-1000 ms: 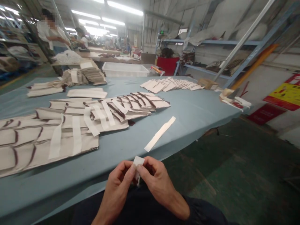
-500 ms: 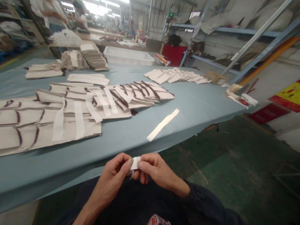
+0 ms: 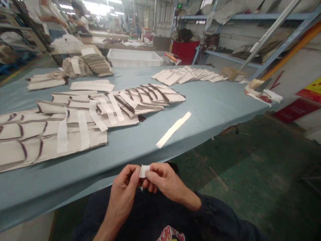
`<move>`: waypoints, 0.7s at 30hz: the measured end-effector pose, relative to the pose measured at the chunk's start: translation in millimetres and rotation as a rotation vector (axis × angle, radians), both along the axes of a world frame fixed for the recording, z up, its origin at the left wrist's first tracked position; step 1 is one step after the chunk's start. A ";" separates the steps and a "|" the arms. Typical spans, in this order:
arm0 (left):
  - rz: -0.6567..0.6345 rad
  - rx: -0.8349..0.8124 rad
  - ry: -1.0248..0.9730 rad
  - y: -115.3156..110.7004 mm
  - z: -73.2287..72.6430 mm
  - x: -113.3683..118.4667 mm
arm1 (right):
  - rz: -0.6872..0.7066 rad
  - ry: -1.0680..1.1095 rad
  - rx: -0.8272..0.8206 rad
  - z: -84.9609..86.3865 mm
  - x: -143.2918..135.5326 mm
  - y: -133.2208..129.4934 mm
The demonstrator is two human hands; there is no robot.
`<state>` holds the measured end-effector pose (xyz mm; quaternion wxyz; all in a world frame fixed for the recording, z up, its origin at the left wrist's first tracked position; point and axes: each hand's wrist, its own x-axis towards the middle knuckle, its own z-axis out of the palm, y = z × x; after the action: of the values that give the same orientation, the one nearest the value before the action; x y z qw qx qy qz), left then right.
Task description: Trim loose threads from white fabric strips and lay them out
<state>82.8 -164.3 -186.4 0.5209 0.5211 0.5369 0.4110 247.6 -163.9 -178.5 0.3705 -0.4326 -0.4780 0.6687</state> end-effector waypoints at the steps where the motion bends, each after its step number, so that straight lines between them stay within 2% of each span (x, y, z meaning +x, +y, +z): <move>1: 0.008 -0.015 -0.044 -2.1 -0.6 2.0 | -0.026 -0.017 0.019 -0.6 -1.2 -0.8; 5: 0.034 -0.116 -0.237 -8.9 -5.2 7.7 | -0.137 -0.189 0.167 -2.4 -5.7 -4.5; 8: 0.084 -0.108 -0.194 -12.3 -10.2 10.1 | -0.158 -0.316 0.258 -0.7 -9.8 -6.9; 11: 0.159 -0.087 -0.222 -10.8 -12.2 10.5 | -0.168 -0.327 0.285 4.0 -13.0 -9.0; 14: 0.328 -0.058 -0.346 -0.3 -6.9 5.2 | -0.271 -0.237 0.309 7.5 -9.1 -10.7; 17: 0.553 -0.011 -0.514 16.4 6.3 -9.3 | -0.461 -0.060 0.327 5.3 3.6 -10.2; 21: 0.763 -0.018 -0.691 34.9 24.7 -36.0 | -0.702 0.252 0.212 -2.9 22.9 -2.8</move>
<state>46.7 -129.4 -161.8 0.4855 0.1173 0.4889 0.7152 270.5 -166.7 -181.4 0.6752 -0.4436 -0.3179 0.4962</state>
